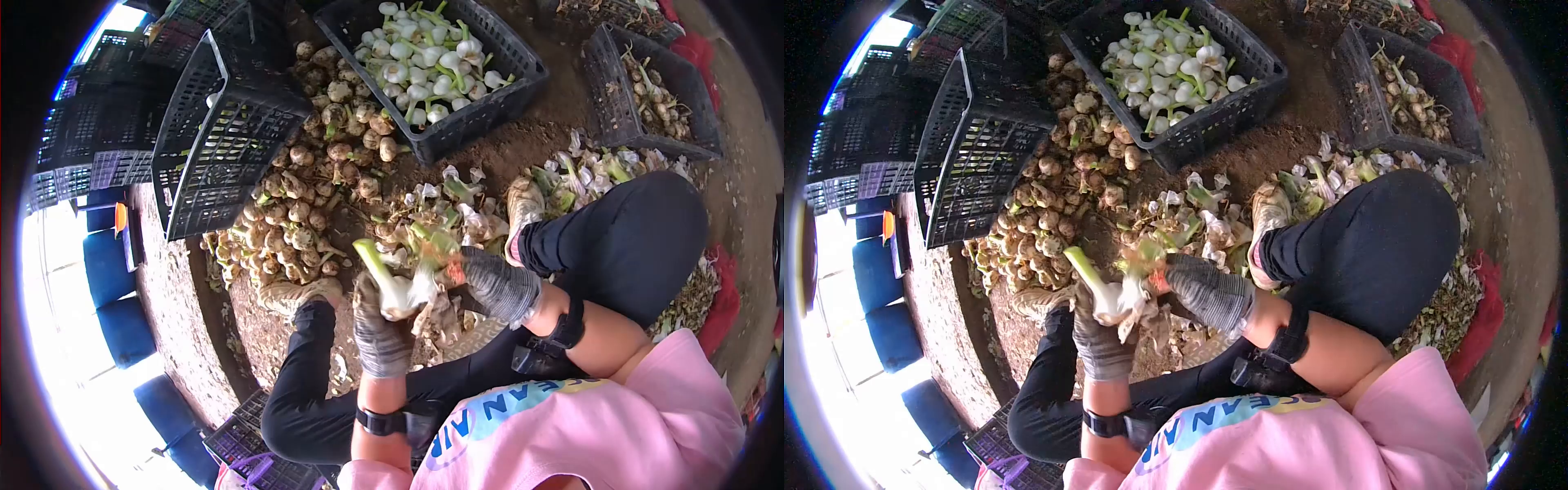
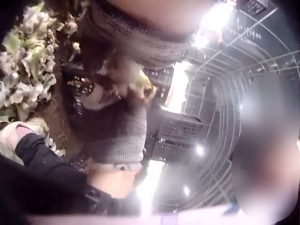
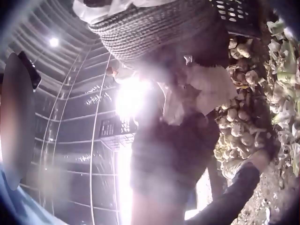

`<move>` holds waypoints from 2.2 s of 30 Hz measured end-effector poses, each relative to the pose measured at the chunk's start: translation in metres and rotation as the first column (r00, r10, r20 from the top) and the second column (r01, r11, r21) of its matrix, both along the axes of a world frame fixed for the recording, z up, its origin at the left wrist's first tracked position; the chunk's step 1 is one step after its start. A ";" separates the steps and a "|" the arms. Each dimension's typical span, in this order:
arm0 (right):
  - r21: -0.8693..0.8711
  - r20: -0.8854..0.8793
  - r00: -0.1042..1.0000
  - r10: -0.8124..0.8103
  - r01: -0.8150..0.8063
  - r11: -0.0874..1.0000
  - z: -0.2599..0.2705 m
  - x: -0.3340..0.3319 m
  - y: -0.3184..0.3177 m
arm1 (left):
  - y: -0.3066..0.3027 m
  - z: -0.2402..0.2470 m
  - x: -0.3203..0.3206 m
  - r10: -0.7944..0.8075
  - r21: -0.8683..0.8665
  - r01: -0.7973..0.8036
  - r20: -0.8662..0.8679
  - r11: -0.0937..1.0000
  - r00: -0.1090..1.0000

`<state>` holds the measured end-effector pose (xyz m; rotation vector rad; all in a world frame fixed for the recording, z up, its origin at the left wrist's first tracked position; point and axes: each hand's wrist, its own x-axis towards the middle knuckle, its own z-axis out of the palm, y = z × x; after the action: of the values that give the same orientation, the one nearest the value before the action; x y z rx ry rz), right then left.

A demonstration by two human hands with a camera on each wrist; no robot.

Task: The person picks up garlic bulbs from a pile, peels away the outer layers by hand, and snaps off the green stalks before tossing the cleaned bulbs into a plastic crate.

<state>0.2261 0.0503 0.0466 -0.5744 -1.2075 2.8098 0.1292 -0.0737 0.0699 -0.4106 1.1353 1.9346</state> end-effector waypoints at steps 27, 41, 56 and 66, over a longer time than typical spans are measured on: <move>0.744 -0.051 0.996 -0.068 0.083 0.663 0.016 -0.016 -0.005 | -0.015 0.009 0.007 -0.401 -0.454 0.061 -0.705 0.889 0.585; 0.681 -0.373 0.927 -0.045 0.306 0.665 0.011 -0.013 -0.001 | -0.032 0.000 -0.012 -0.238 -0.142 0.209 -0.241 0.968 0.941; 0.847 -0.224 0.974 0.019 0.185 0.499 0.013 -0.019 0.007 | -0.018 0.040 -0.011 -0.030 0.005 0.036 -0.457 0.999 0.889; 0.799 -0.153 0.988 0.014 0.115 0.590 0.017 -0.019 -0.002 | -0.009 0.035 -0.009 -0.413 -0.392 0.149 -0.897 0.908 0.158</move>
<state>0.2074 0.0483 0.0641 -0.2980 -2.1445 1.8385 0.1199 -0.0823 0.1048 1.1307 2.0362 1.5901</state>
